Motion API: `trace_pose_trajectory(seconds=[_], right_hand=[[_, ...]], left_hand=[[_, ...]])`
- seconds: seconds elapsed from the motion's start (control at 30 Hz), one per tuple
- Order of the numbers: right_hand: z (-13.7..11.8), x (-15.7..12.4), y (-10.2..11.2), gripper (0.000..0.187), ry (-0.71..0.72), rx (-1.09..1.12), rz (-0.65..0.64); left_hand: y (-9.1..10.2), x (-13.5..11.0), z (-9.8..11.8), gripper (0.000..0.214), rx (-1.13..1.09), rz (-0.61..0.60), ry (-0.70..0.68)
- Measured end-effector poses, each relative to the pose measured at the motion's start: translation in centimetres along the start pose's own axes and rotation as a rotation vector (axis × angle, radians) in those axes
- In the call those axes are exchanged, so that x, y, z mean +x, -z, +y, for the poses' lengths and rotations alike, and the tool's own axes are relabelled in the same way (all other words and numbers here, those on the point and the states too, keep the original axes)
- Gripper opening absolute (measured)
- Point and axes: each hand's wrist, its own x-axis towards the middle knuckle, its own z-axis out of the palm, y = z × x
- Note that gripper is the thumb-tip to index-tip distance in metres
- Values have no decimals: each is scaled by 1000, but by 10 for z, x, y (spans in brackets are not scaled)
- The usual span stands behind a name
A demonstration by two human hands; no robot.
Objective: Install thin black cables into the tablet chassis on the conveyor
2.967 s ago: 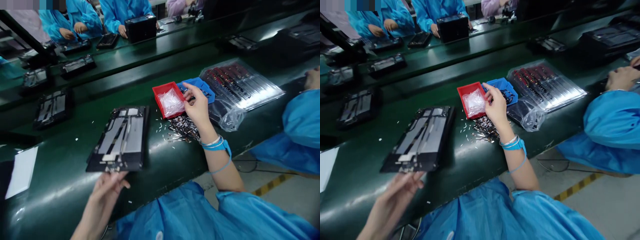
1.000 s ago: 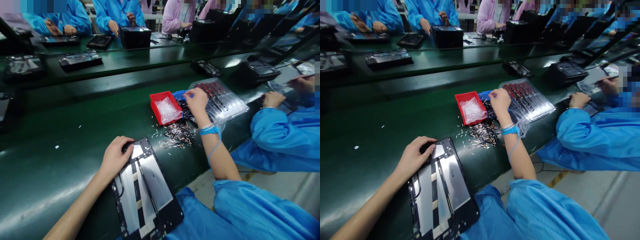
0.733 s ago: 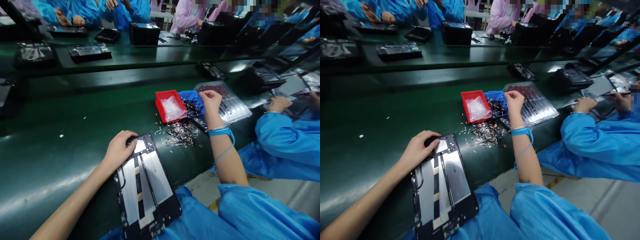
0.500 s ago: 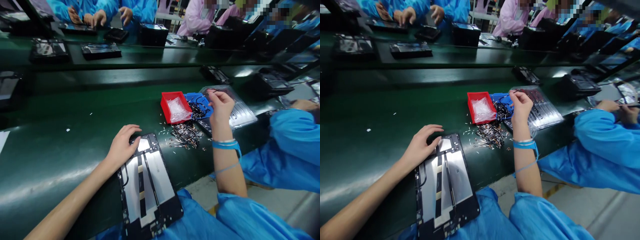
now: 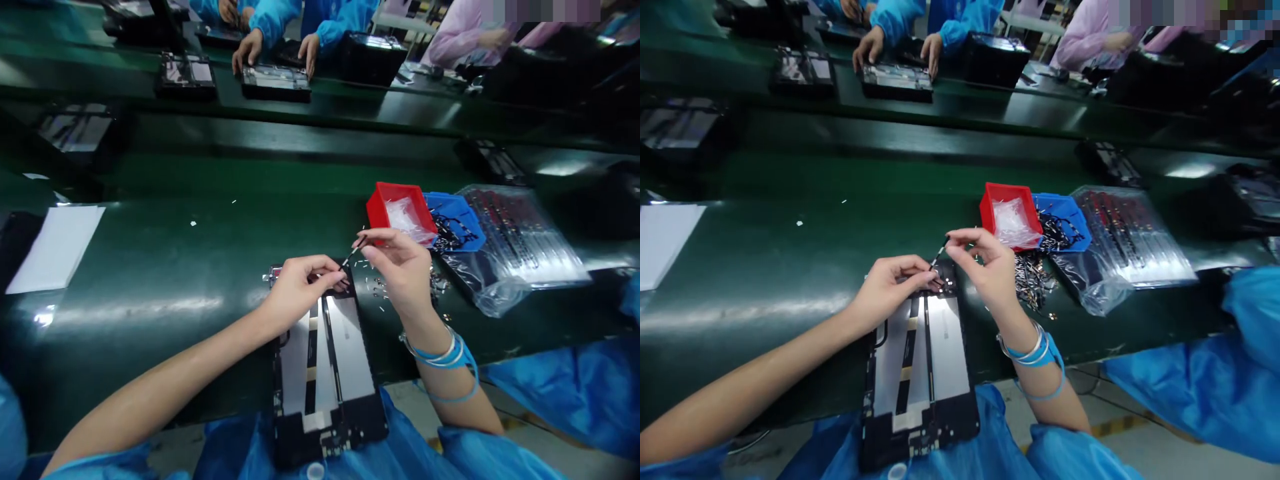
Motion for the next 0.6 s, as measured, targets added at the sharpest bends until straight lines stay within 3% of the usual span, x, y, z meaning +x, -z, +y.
trace_pose_trajectory(seconds=[0.1, 0.17, 0.23, 0.3, 0.37, 0.43, 0.53, 0.6], right_hand=[[16, 27, 23, 6, 21, -177, 238], [28, 47, 45, 19, 40, -363, 339], [35, 61, 63, 35, 77, -636, 296], [31, 61, 67, 39, 171, -866, 221], [18, 46, 54, 26, 279, -923, 226], [1, 23, 30, 7, 403, -792, 176], [-17, -4, -6, 12, 625, -711, 40], [-21, -10, -20, 13, 696, -732, 3]], left_hand=[[8, 5, 2, 12, -92, 49, 36], [13, 7, 5, 13, -124, 70, 31], [16, 8, 7, 13, -134, 80, 23], [17, 9, 7, 13, -126, 82, 31], [17, 10, 7, 12, -117, 82, 56], [15, 10, 6, 10, -113, 93, 86], [13, 9, 4, 4, -98, 96, 97], [11, 6, 4, 8, -70, 71, 63]])
